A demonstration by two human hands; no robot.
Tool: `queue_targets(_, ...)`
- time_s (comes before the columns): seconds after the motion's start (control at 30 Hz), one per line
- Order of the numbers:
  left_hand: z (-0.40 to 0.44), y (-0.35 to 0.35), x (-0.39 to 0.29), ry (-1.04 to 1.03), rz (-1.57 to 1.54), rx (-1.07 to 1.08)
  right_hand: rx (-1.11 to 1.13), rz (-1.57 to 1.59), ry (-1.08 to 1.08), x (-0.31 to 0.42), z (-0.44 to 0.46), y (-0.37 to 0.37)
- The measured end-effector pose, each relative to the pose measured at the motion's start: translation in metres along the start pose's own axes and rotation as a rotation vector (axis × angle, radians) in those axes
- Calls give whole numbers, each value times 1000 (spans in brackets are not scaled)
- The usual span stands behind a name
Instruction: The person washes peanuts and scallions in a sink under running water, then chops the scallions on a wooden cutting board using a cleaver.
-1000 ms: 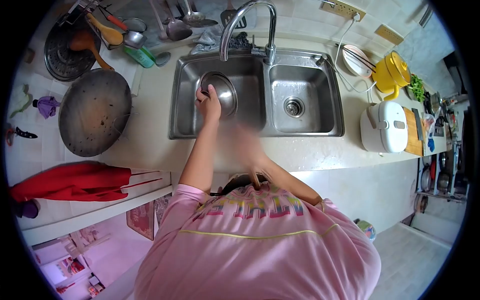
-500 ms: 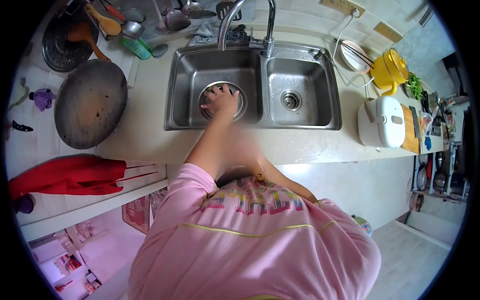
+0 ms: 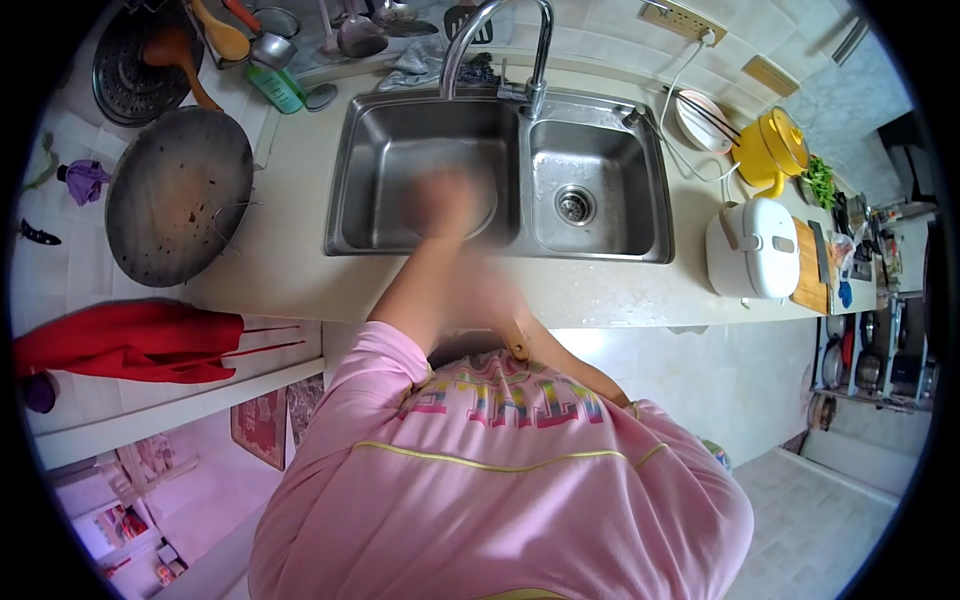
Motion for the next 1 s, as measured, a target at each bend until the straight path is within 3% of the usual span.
queue_targets(0.17, -40, 60, -47, 130, 56, 9, -60, -72, 18, 2, 1, -1)
queue_targets(0.33, -3, 27, -25, 42, 168, 111, 226, -181, -12, 0, -2, -25)
queue_targets(0.4, 17, 18, -28, 40, 233, 159, 227, -1012, 473, 12, 5, -19)
queue_targets(0.43, 28, 14, -31, 50, 276, 187, 242, -635, 232, 12, 4, -32)
queue_targets(0.5, 45, 18, -24, 29, 278, 223, 271, -290, 16, 19, 4, -51)
queue_targets(0.53, 42, 31, -30, -97, 284, 269, 259, -126, -93, 23, 3, -61)
queue_targets(0.57, 37, 47, -38, -223, 286, 312, 246, -95, -106, 29, 3, -70)
queue_targets(0.7, 64, 74, -37, -50, -250, 196, 171, -1, -62, 41, -5, -88)
queue_targets(0.8, 66, 97, -16, -131, -561, 140, 216, -80, 39, 50, -12, -92)
queue_targets(1.0, 29, 97, 2, 64, -890, 202, 177, -101, 160, 49, -24, -109)
Point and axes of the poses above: each hand's wrist, its own z-axis towards the middle knuckle, its own y-axis out of the back of the hand, x = y × z, the point moved 1 cm from there along z, towards the middle knuckle, and after that the axes turned 4 degrees about y, right-handed, at the moved point
